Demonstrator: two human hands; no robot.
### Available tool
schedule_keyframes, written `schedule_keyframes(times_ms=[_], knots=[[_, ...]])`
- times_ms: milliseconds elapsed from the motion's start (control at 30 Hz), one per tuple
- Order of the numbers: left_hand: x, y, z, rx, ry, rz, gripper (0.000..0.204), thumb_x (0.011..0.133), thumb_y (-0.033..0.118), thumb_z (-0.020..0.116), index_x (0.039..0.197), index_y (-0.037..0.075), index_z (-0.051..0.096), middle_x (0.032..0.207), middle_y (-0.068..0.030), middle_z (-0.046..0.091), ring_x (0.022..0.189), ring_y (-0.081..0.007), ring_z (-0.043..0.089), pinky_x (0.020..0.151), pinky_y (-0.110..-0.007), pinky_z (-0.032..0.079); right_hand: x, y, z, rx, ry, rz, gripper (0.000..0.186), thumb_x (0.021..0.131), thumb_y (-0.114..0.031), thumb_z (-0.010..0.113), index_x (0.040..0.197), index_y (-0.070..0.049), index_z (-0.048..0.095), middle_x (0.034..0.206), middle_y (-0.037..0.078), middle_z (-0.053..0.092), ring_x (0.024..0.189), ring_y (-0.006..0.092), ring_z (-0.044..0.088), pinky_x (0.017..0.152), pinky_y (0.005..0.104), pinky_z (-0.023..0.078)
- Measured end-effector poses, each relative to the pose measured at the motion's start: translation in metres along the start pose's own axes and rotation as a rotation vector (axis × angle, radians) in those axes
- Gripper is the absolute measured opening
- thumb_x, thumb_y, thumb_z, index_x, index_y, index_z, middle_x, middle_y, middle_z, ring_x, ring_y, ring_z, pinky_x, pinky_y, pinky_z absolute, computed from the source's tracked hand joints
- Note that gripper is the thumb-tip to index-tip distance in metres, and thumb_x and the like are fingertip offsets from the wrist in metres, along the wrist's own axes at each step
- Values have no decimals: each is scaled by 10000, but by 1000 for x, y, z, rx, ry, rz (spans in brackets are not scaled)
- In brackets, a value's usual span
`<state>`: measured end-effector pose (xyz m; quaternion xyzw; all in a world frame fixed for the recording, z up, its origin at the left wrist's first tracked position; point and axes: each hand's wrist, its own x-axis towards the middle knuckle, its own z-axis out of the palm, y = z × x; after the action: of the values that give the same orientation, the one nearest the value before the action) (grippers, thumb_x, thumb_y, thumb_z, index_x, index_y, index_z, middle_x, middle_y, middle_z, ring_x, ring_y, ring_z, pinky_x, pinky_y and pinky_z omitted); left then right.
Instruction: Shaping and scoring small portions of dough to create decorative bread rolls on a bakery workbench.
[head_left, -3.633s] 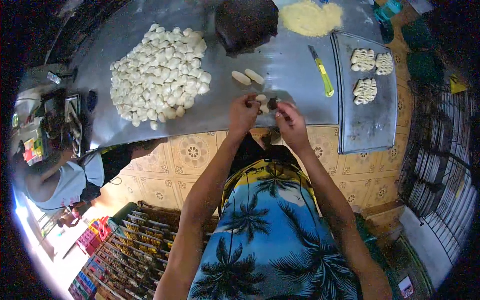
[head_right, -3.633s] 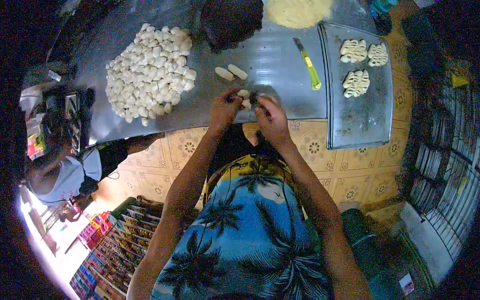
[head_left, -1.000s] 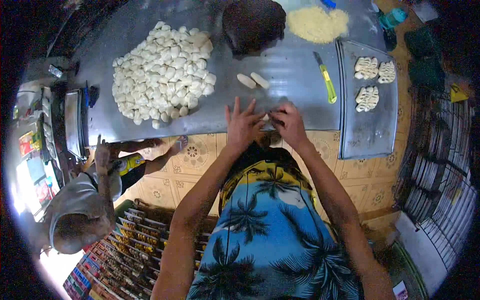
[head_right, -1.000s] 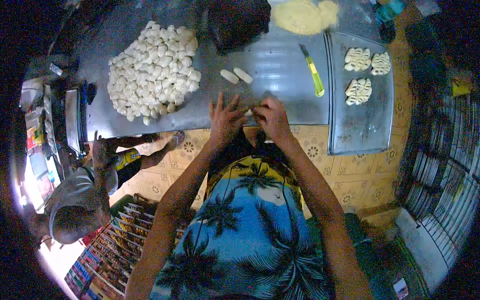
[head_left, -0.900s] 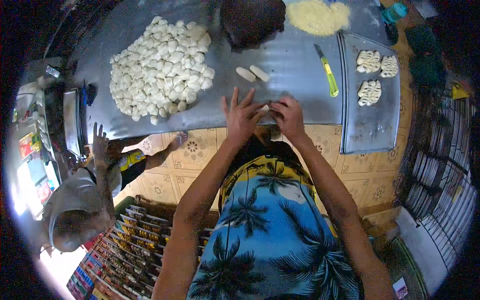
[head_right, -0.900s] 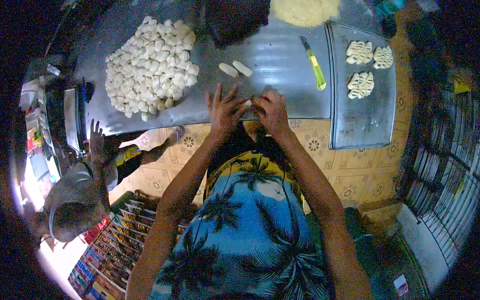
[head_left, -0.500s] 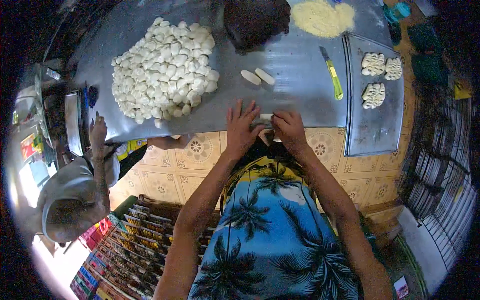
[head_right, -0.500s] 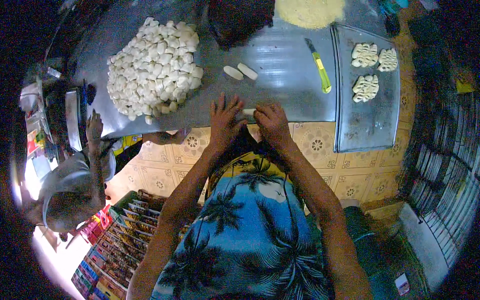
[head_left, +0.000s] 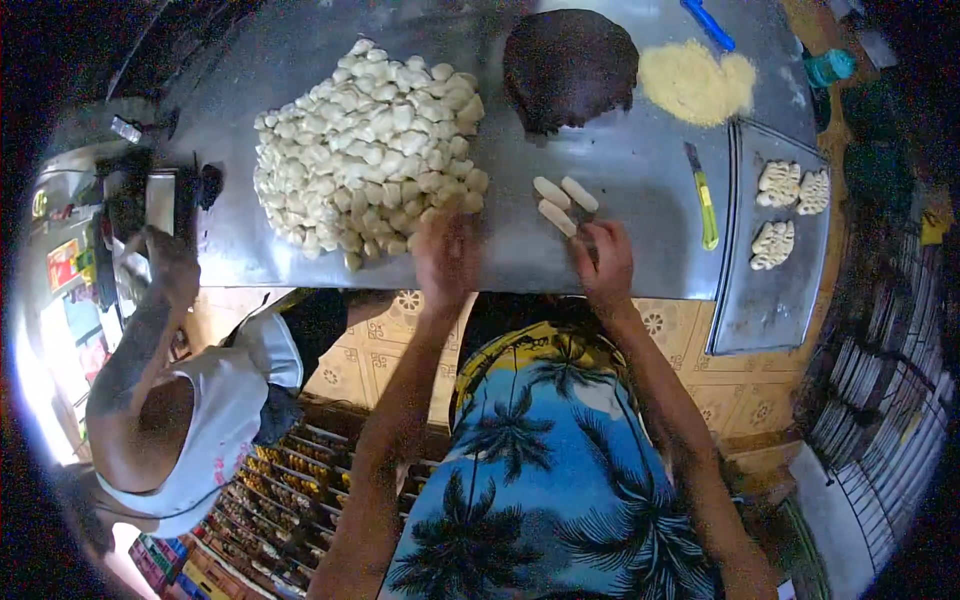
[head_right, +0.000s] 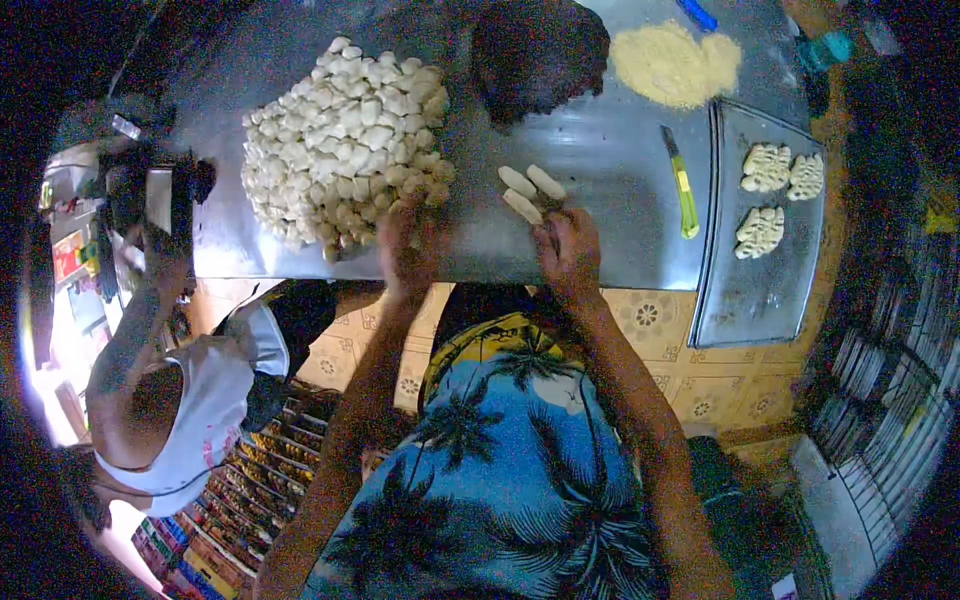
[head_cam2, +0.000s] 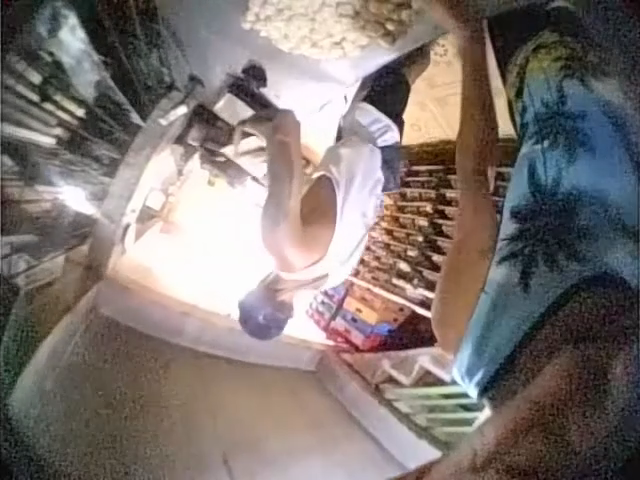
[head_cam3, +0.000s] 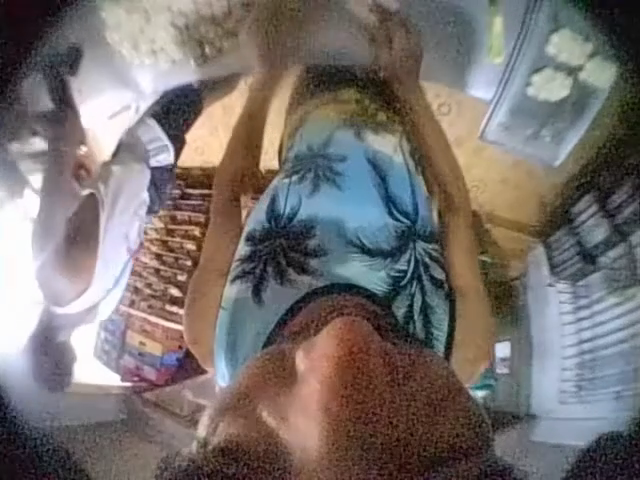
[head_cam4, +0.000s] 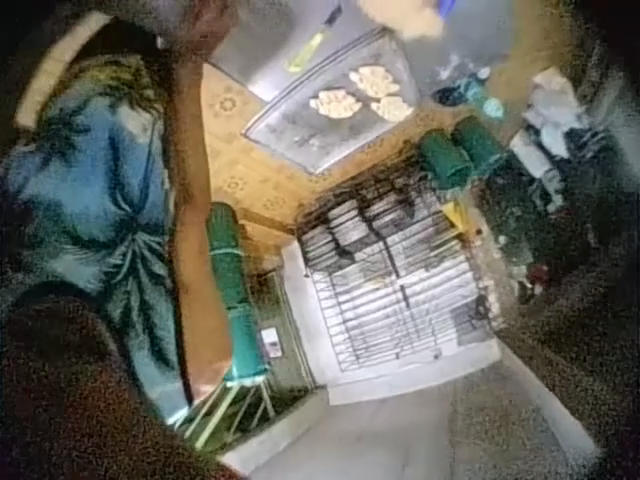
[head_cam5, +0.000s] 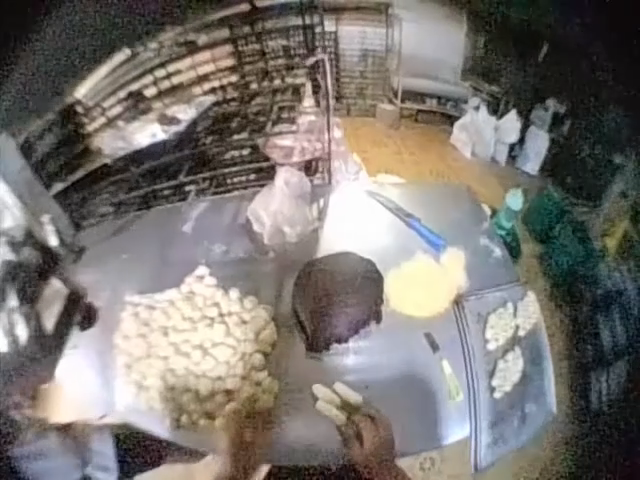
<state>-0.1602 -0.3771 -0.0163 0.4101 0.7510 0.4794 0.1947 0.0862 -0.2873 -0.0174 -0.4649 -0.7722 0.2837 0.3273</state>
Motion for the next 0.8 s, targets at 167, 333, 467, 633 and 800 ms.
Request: schedule_keyframes(times_ms=[167,333,467,633,800], knots=[[95,13,-47,495,-225,-3,275,908,140,729,1170,57,710,1208,-202,684,1106,-444,638,914,-528,512,32,10,-6,-96,-73,101,218,968,-181,707,1097,-5,716,1047,162,662,884,343,678,773,425,560],[92,43,-57,382,-85,349,284,924,88,728,1182,17,635,1089,-185,662,815,-400,681,700,-469,549,106,12,25,-118,-1,-203,174,912,-134,745,1069,-58,743,981,109,668,884,337,663,747,435,555],[60,34,-24,-76,-298,-125,379,933,12,722,1293,6,603,1114,-92,665,967,-194,673,795,-344,578,139,7,53,-273,-34,-192,171,901,-137,750,1056,-65,751,935,90,654,893,340,648,757,450,548],[4,24,-4,-267,-573,-409,412,907,40,754,1312,19,683,1128,-77,748,975,-146,683,877,-311,556,150,3,69,-382,-103,-131,174,898,-167,749,1041,-70,759,935,99,647,910,339,633,759,469,542],[-27,36,9,-50,-720,-516,309,941,144,758,1210,-9,746,1065,-92,790,937,-162,698,870,-330,561,169,-10,65,-170,-308,183,186,926,-183,750,1032,-30,761,888,104,670,820,274,630,741,423,525]])
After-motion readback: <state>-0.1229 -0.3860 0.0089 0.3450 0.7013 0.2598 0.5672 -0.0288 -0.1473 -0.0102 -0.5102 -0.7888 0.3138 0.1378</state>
